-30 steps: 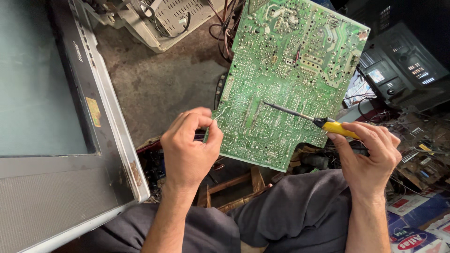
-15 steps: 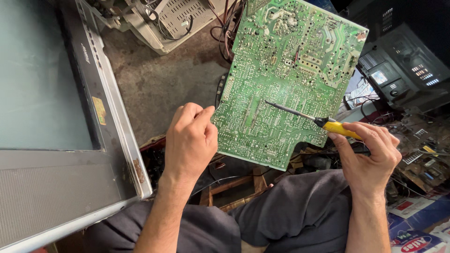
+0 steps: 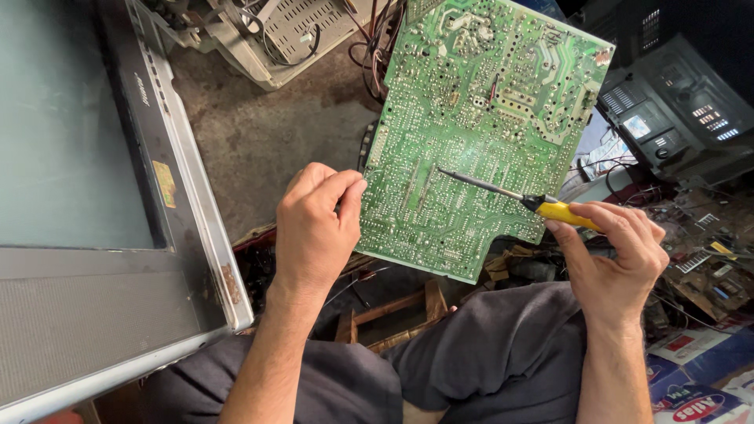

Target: The person sits cross-legged on the floor and uses a soldering iron to work on a green circuit board. They repeatedly apply the soldering iron to various points on the board while holding it steady with their other hand.

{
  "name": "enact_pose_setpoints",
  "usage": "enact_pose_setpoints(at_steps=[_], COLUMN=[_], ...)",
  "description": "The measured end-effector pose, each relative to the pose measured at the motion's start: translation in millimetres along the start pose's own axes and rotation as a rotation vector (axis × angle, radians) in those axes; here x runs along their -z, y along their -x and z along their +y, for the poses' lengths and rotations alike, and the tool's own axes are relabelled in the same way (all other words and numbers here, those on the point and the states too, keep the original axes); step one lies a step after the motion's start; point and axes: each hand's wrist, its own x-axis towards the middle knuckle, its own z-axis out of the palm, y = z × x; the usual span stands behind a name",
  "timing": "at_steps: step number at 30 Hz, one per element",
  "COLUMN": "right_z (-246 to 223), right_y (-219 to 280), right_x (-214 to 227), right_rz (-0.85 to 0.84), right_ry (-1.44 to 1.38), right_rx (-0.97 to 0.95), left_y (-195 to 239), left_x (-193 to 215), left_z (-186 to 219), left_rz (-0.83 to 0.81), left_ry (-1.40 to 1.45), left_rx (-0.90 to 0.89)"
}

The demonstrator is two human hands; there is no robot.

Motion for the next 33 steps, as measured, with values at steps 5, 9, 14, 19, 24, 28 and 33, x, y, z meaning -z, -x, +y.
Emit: enact_pose_setpoints(at_steps=[5, 9, 14, 19, 24, 28, 33], right_z=[-1, -4, -6, -7, -8, -10, -13], right_y=[-4, -7, -8, -11, -12, -13, -14], right_x=[-1, -2, -3, -4, -5, -5, -5], right_rz=[-0.007, -0.015, -0.032, -0.05, -0.064, -0.072, -0.083], right_ry=[0.019, 0.038, 0.07, 0.061, 0.061, 0.064, 0.076], right_rx=[0.015, 0.028, 0.043, 0.058, 0.07, 0.074, 0.075], left_y=[-5, -4, 3, 7, 8, 7, 8], left_x=[-3, -16, -37, -45, -49, -50, -52], left_z=[4, 8, 10, 9, 9, 8, 7], left_rz=[0.034, 0.04, 0.061, 0.079, 0.093, 0.095, 0.094], left_ry=[0.022, 0.022, 0.022, 0.041, 0.047, 0.037, 0.016], left_rx=[-0.017, -0.065, -0.079, -0.021, 0.0, -0.016, -0.009])
